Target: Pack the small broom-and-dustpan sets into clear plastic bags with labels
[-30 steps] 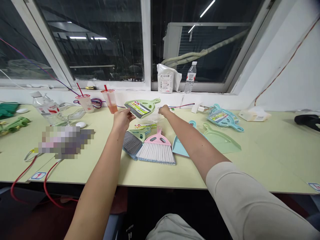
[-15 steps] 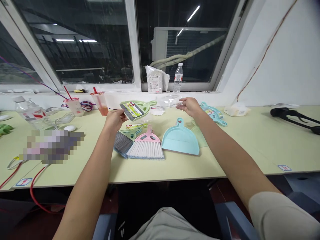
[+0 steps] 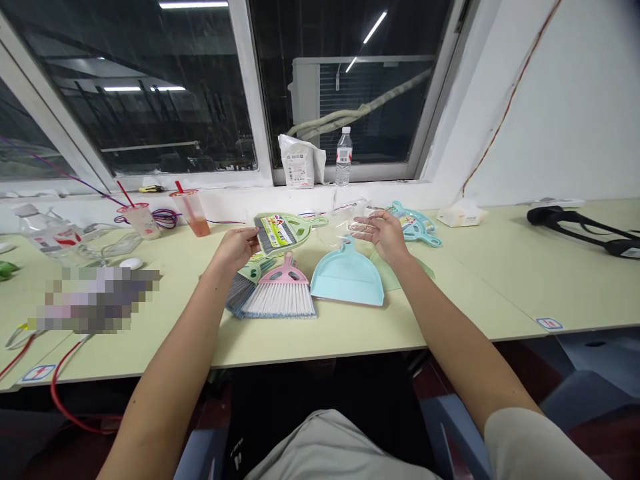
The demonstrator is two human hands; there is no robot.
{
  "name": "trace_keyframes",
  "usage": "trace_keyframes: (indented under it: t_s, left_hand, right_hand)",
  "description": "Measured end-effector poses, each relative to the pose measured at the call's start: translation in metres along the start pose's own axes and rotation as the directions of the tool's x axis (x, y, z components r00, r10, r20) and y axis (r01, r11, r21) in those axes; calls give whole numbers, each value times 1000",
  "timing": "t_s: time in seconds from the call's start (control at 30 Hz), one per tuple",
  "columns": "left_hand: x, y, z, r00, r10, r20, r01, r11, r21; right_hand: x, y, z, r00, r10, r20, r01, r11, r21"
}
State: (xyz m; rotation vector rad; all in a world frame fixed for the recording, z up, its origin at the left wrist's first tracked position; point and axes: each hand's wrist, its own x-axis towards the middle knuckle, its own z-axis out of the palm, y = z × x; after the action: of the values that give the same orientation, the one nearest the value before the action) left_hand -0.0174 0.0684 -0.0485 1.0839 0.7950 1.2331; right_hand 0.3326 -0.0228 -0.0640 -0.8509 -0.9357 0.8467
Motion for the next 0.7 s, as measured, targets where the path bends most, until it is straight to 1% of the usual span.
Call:
trace_keyframes:
  t_s: [0.13, 0.2, 0.27, 0.4, 0.5, 0.6, 0.7]
  left_hand:
    - [-1, -3, 4, 998, -50, -39, 49, 999, -18]
    - [-2, -4, 4, 999, -42, -29, 42, 999, -11]
    - [-2, -4, 3, 999, -38, -14, 38, 999, 8]
    - [-1, -6, -1, 999, -31, 11, 30, 997, 65]
    - [0, -8, -2, 999, -28, 31, 25, 995, 97]
    - [0, -8, -2, 999, -30, 27, 27, 994, 107]
    - [0, -8, -1, 999, -33, 25, 31, 997, 74]
  right_hand:
    - [-3, 8, 0, 993, -114, -26, 112, 989, -93]
    - [-3, 11, -1, 989, -148, -4, 147, 985, -94]
    - [-4, 12, -3, 988, -155, 17, 156, 985, -70]
    - [-5, 9, -5, 990, -137, 17, 137, 990, -17]
    - [-6, 6, -7, 995, -94, 16, 94, 995, -16]
    - [-6, 5, -8, 996, -63, 58, 62, 998, 14]
    - [-8, 6, -8, 992, -32, 121, 27, 999, 39]
